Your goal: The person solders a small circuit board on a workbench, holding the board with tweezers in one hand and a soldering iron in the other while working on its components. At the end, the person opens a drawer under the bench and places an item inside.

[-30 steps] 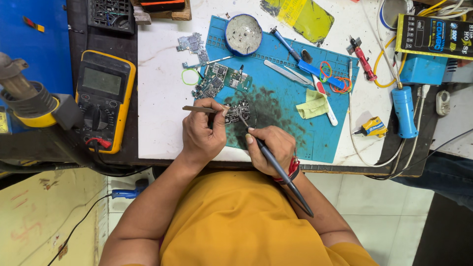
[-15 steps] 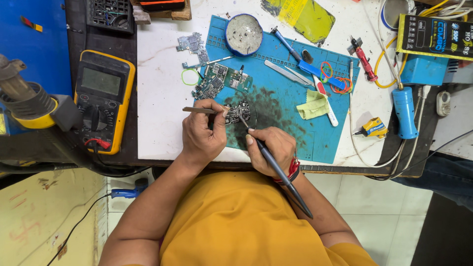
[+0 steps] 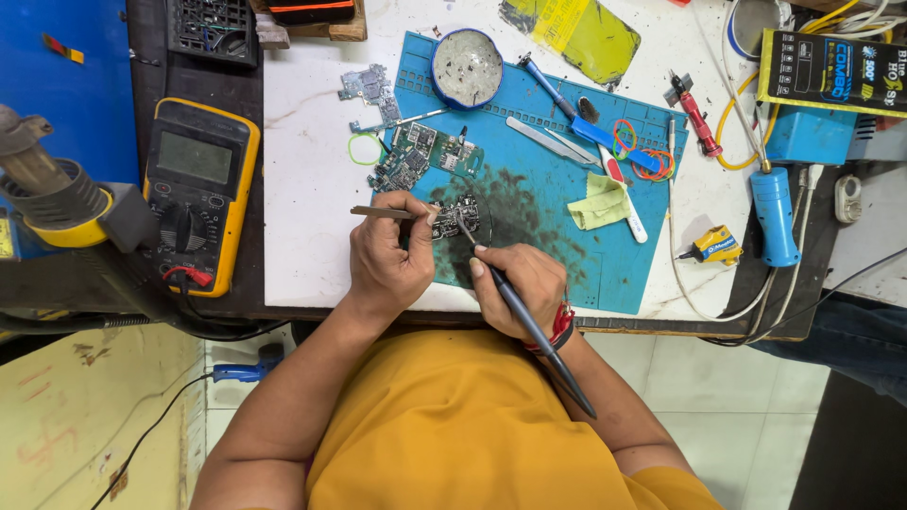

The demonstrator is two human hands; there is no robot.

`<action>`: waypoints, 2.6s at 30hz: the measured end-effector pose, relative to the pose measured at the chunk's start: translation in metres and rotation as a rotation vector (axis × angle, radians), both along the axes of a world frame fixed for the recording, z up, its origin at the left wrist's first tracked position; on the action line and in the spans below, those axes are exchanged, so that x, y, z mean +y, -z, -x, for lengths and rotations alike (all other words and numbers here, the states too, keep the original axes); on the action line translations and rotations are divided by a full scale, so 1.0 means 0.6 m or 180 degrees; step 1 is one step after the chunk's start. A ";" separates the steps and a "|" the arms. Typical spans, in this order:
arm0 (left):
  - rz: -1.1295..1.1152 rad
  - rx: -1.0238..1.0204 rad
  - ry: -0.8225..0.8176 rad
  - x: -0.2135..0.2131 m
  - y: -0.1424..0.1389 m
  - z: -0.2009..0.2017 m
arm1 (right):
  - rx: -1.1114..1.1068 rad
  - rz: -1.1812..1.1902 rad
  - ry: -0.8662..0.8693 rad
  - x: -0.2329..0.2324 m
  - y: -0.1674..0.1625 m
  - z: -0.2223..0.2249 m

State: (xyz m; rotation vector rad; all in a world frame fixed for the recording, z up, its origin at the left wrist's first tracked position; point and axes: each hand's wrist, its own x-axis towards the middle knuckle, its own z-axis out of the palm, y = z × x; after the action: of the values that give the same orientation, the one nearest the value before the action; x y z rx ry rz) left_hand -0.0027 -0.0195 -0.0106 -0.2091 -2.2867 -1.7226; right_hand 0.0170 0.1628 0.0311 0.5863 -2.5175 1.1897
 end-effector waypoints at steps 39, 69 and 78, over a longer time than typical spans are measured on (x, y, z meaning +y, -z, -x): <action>-0.0053 0.0024 -0.0123 0.001 -0.001 -0.004 | -0.0015 -0.0075 -0.0011 -0.001 -0.001 0.001; -0.0086 0.0020 -0.0148 0.002 0.002 -0.004 | -0.0035 -0.0131 -0.0054 0.000 -0.001 0.000; -0.0106 -0.0011 -0.0141 0.002 0.002 -0.005 | -0.0003 -0.0141 -0.0082 -0.001 -0.004 0.001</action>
State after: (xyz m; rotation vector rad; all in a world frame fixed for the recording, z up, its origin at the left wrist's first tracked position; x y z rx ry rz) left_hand 0.0000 -0.0182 -0.0116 -0.1478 -2.2459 -1.7390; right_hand 0.0161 0.1625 0.0336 0.6312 -2.5503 1.1458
